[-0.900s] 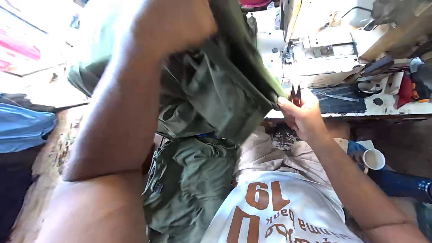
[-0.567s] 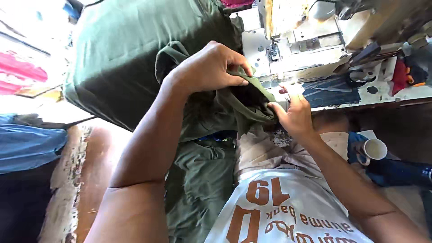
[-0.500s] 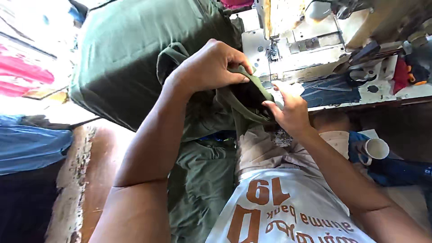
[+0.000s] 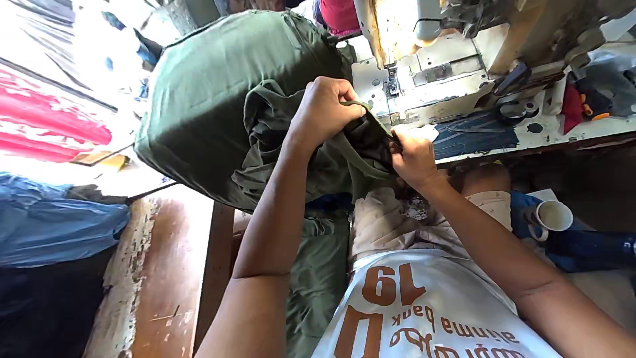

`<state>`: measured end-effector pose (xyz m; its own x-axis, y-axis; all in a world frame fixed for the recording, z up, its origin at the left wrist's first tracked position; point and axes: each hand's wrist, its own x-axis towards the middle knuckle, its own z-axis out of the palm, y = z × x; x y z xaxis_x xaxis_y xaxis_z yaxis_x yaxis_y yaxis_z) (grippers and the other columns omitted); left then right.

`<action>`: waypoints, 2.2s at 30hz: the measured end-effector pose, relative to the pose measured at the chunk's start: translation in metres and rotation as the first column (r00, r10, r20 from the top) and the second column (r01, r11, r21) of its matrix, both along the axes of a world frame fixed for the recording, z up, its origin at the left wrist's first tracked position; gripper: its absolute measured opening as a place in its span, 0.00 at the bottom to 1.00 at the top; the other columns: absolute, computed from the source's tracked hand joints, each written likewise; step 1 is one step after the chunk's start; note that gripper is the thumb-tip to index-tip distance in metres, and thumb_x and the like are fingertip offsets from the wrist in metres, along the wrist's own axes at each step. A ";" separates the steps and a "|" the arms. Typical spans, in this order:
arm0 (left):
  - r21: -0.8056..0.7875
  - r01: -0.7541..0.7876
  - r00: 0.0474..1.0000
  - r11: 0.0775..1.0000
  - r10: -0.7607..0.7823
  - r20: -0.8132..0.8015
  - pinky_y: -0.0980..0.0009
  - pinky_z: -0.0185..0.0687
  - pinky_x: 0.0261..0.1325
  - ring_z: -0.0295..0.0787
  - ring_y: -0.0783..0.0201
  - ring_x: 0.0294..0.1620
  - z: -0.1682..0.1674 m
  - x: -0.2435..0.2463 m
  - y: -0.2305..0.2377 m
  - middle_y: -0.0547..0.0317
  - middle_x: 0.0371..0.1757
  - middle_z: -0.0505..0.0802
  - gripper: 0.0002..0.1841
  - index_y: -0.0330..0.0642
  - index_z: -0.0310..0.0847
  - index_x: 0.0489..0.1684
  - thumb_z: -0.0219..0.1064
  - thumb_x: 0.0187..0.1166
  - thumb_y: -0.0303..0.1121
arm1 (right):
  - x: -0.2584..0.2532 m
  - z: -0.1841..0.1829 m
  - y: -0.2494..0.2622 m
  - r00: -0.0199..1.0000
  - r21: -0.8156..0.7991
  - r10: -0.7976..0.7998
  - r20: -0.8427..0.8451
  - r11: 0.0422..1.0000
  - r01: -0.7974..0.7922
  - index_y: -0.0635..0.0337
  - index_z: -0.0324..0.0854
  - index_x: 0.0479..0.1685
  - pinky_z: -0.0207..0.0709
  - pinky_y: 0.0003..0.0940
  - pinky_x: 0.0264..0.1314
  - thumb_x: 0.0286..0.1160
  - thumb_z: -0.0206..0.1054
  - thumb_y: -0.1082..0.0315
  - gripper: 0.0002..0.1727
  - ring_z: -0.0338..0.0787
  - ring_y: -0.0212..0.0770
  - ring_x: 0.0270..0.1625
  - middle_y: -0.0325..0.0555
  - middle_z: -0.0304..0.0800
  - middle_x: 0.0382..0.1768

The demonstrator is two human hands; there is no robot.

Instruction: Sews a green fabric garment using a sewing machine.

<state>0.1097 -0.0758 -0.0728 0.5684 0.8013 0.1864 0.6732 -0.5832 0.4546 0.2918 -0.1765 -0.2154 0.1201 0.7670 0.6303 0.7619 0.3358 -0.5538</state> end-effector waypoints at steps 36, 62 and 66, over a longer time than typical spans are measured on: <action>0.089 -0.053 0.953 0.995 0.023 0.303 0.60 0.72 0.79 0.82 0.62 0.72 -0.077 0.086 0.127 0.53 0.63 0.91 0.31 0.40 0.84 0.63 0.82 0.59 0.43 | 0.045 0.020 0.010 0.681 -0.130 0.093 -0.727 0.955 -0.268 0.57 0.85 0.49 0.62 0.24 0.11 0.74 0.68 0.76 0.09 0.67 0.32 0.14 0.40 0.75 0.20; 0.068 -0.059 0.978 0.996 0.044 0.205 0.50 0.76 0.75 0.84 0.56 0.71 -0.074 0.087 0.126 0.50 0.61 0.92 0.26 0.40 0.86 0.59 0.76 0.64 0.45 | 0.043 0.026 0.003 0.726 -0.150 0.060 -0.685 0.964 -0.221 0.54 0.89 0.58 0.58 0.24 0.10 0.75 0.66 0.76 0.16 0.63 0.31 0.12 0.40 0.77 0.20; 0.078 0.013 0.973 0.997 -0.030 0.228 0.51 0.77 0.74 0.86 0.58 0.68 -0.073 0.086 0.130 0.51 0.58 0.93 0.23 0.40 0.87 0.56 0.77 0.65 0.44 | 0.042 0.024 0.001 0.704 -0.160 0.065 -0.707 0.956 -0.248 0.53 0.90 0.59 0.58 0.24 0.08 0.76 0.67 0.75 0.15 0.63 0.32 0.11 0.41 0.76 0.20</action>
<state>0.1956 0.0537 -0.1456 0.5208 0.7681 0.3725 0.5434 -0.6348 0.5492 0.3338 -0.1757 -0.1914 0.3139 0.9219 0.2272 0.0853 0.2110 -0.9738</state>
